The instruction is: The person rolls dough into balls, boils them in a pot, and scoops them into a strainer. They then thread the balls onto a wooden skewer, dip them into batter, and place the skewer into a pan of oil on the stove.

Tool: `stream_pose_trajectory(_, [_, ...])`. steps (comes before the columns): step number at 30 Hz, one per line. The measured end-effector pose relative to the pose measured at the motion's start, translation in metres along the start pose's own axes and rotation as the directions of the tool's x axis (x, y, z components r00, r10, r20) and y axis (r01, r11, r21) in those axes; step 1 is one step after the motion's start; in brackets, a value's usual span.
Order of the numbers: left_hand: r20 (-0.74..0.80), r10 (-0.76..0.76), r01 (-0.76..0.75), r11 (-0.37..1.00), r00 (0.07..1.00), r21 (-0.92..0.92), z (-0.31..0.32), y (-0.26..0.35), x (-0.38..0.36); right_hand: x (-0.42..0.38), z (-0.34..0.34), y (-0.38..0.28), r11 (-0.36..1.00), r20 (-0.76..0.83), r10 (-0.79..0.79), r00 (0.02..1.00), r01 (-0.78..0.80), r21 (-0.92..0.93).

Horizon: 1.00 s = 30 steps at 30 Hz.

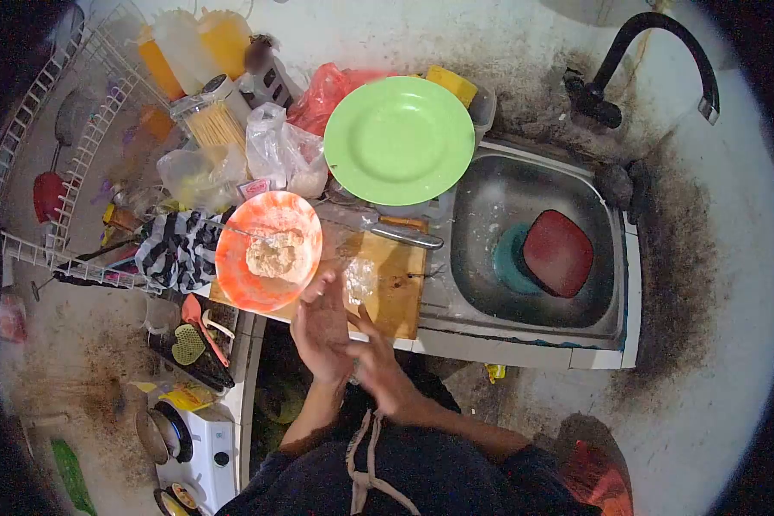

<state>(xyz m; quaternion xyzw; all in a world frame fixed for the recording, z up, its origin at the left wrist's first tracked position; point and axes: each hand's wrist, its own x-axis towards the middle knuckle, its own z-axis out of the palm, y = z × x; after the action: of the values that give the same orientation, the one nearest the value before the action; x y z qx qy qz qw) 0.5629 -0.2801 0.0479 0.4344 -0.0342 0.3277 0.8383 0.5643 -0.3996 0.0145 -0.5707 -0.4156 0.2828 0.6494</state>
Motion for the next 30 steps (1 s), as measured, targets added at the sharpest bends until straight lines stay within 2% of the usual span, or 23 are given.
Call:
stream_pose_trajectory(1, [-0.021,0.062,-0.062,0.998,0.998,0.033,0.005,0.003,0.007,0.000,0.007,-0.022,0.985,0.052,-0.040,0.998,0.048,-0.163])
stream_pose_trajectory(2, [-0.147,0.124,-0.128,0.992,0.981,-0.019,0.017,0.010,0.013,0.002,0.012,-0.033,0.941,0.107,-0.073,0.992,0.104,-0.321])
stream_pose_trajectory(5, [-0.021,-0.135,0.136,0.977,0.991,0.162,0.027,0.012,-0.004,0.009,0.016,-0.009,0.947,-0.054,-0.243,0.969,0.224,-0.228])
stream_pose_trajectory(6, [0.247,-0.106,-0.012,0.902,0.963,0.433,0.022,0.011,-0.016,0.037,0.004,-0.038,0.914,-0.150,-0.387,0.910,0.358,-0.191])
stream_pose_trajectory(7, [0.244,-0.137,0.022,0.906,0.960,0.423,0.021,0.007,-0.027,0.036,-0.001,-0.048,0.963,-0.201,-0.227,0.953,0.189,-0.195])
stream_pose_trajectory(9, [0.243,-0.204,0.092,0.910,0.948,0.405,0.023,-0.001,-0.043,0.055,-0.009,-0.054,0.951,-0.235,-0.308,0.922,0.288,-0.116])
stream_pose_trajectory(11, [0.355,-0.107,-0.102,0.848,0.929,0.521,0.035,0.001,-0.050,0.073,-0.017,-0.072,0.942,-0.379,-0.229,0.897,0.302,0.146])
stream_pose_trajectory(12, [0.402,-0.162,-0.093,0.834,0.901,0.544,0.030,-0.002,-0.056,0.080,-0.020,-0.078,0.910,-0.439,-0.177,0.881,0.316,0.268])
stream_pose_trajectory(15, [0.429,-0.287,-0.050,0.781,0.857,0.623,0.010,-0.003,-0.053,0.094,-0.020,-0.070,0.967,-0.426,-0.249,0.870,0.244,-0.068])
stream_pose_trajectory(16, [0.456,-0.287,-0.025,0.825,0.843,0.565,0.001,0.004,-0.046,0.097,-0.017,-0.067,0.959,-0.398,-0.276,0.875,0.220,-0.181])
stream_pose_trajectory(19, [0.209,-0.329,0.208,0.869,0.921,0.449,-0.017,0.018,-0.044,0.085,0.015,-0.057,0.850,-0.228,-0.327,0.917,0.180,-0.496])
stream_pose_trajectory(20, [0.170,-0.241,0.194,0.947,0.955,0.254,-0.037,-0.005,-0.039,0.078,0.032,-0.045,0.864,-0.201,-0.343,0.917,0.225,-0.450])
stream_pose_trajectory(22, [0.160,-0.255,0.225,0.957,0.954,0.185,-0.022,0.067,0.028,0.061,0.080,-0.001,0.885,-0.161,-0.375,0.913,0.302,-0.354])
stream_pose_trajectory(25, [0.251,-0.314,0.255,0.936,0.916,0.242,-0.032,0.079,0.038,0.075,0.077,0.024,0.897,-0.175,-0.396,0.902,0.338,-0.284])
stream_pose_trajectory(28, [0.236,-0.363,0.258,0.888,0.901,0.380,-0.036,0.077,0.009,0.148,0.048,-0.035,0.769,-0.291,-0.550,0.783,0.338,-0.543])
stream_pose_trajectory(29, [0.204,-0.387,0.279,0.866,0.899,0.416,-0.040,0.075,0.001,0.160,0.037,-0.054,0.730,-0.307,-0.554,0.774,0.274,-0.627])
stream_pose_trajectory(30, [0.333,-0.403,0.224,0.857,0.853,0.464,-0.050,0.077,-0.001,0.164,0.028,-0.062,0.683,-0.325,-0.558,0.763,0.201,-0.702])
